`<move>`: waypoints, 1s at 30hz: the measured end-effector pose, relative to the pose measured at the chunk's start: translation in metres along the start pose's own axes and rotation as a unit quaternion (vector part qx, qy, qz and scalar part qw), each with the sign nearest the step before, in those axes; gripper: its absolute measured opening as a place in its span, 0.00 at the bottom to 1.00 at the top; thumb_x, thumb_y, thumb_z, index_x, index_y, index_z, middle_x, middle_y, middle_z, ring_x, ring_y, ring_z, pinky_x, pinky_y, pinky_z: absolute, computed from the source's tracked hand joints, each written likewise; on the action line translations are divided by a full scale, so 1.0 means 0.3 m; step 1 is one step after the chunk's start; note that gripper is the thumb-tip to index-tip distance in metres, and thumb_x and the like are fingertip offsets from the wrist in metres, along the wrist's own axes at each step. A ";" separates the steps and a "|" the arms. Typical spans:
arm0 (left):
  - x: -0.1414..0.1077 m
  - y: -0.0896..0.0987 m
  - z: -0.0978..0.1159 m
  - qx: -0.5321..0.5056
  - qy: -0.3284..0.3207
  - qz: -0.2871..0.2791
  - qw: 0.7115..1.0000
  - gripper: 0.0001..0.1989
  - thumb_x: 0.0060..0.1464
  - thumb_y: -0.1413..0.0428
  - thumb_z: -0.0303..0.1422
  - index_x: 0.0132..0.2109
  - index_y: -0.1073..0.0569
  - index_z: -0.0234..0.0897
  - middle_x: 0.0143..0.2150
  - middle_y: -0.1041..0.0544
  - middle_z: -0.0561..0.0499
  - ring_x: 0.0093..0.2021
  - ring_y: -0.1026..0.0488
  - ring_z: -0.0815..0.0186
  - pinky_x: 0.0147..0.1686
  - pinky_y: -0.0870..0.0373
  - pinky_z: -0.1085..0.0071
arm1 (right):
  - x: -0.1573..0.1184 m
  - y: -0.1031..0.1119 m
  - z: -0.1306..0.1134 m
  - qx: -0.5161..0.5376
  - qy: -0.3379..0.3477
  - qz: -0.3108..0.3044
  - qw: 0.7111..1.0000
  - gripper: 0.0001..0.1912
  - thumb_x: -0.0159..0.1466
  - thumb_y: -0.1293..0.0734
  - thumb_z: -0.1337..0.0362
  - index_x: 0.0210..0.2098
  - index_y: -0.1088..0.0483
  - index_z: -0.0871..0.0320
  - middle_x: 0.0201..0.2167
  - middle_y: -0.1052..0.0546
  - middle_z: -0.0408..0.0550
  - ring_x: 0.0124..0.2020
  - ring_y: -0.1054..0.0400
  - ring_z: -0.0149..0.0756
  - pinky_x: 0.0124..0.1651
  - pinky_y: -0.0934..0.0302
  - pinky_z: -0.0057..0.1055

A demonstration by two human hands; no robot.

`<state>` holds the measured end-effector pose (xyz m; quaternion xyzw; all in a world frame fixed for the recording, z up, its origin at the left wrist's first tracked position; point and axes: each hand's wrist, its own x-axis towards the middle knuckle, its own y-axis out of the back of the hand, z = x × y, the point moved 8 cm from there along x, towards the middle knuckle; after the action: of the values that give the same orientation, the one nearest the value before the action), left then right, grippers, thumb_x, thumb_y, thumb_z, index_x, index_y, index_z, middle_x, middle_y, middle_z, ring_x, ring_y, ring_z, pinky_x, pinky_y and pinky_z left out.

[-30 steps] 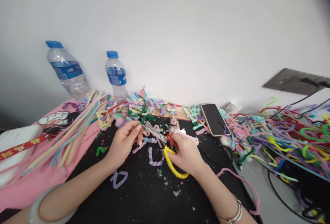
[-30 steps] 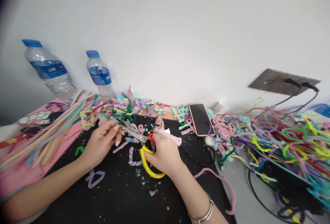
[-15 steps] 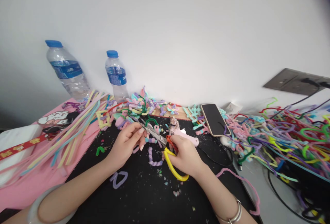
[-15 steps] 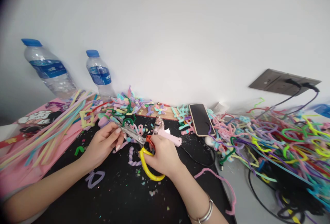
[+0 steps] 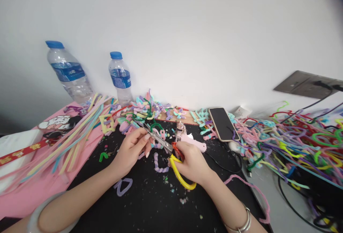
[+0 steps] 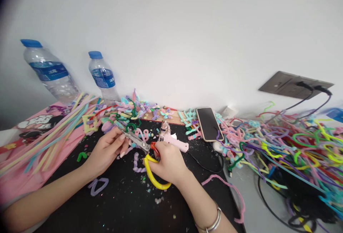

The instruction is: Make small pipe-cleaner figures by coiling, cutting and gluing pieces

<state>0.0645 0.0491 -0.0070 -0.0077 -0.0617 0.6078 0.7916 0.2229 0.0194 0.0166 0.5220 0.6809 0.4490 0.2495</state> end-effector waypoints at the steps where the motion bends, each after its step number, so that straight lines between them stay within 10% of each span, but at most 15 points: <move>1: 0.000 0.001 0.000 0.000 0.000 0.001 1.000 0.12 0.60 0.51 0.40 0.33 0.33 0.37 0.18 0.35 0.58 0.18 0.40 0.72 0.22 0.46 0.74 | 0.001 0.000 0.000 0.000 -0.001 0.000 1.000 0.15 0.51 0.33 0.65 0.21 0.48 0.56 0.19 0.41 0.36 0.22 0.49 0.26 0.25 0.59 0.26; 15: 0.002 0.002 -0.006 -0.001 0.012 0.009 1.000 0.11 0.61 0.51 0.38 0.33 0.33 0.37 0.18 0.35 0.58 0.18 0.40 0.74 0.22 0.44 0.76 | 0.002 -0.003 0.019 -0.004 -0.024 0.024 0.999 0.19 0.55 0.35 0.61 0.20 0.51 0.56 0.17 0.41 0.37 0.20 0.49 0.27 0.24 0.59 0.25; 30: 0.011 0.042 0.009 0.082 0.013 0.058 0.995 0.10 0.57 0.48 0.39 0.37 0.30 0.36 0.20 0.32 0.57 0.22 0.35 0.70 0.24 0.40 0.74 | 0.005 0.262 0.329 -0.126 -0.078 0.238 0.960 0.17 0.55 0.38 0.68 0.45 0.33 0.62 0.45 0.27 0.58 0.46 0.32 0.46 0.47 0.38 0.38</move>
<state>0.0530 0.0555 -0.0052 0.0455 -0.0010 0.6554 0.7539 0.3404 0.0595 0.0387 0.6666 0.4531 0.5358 0.2515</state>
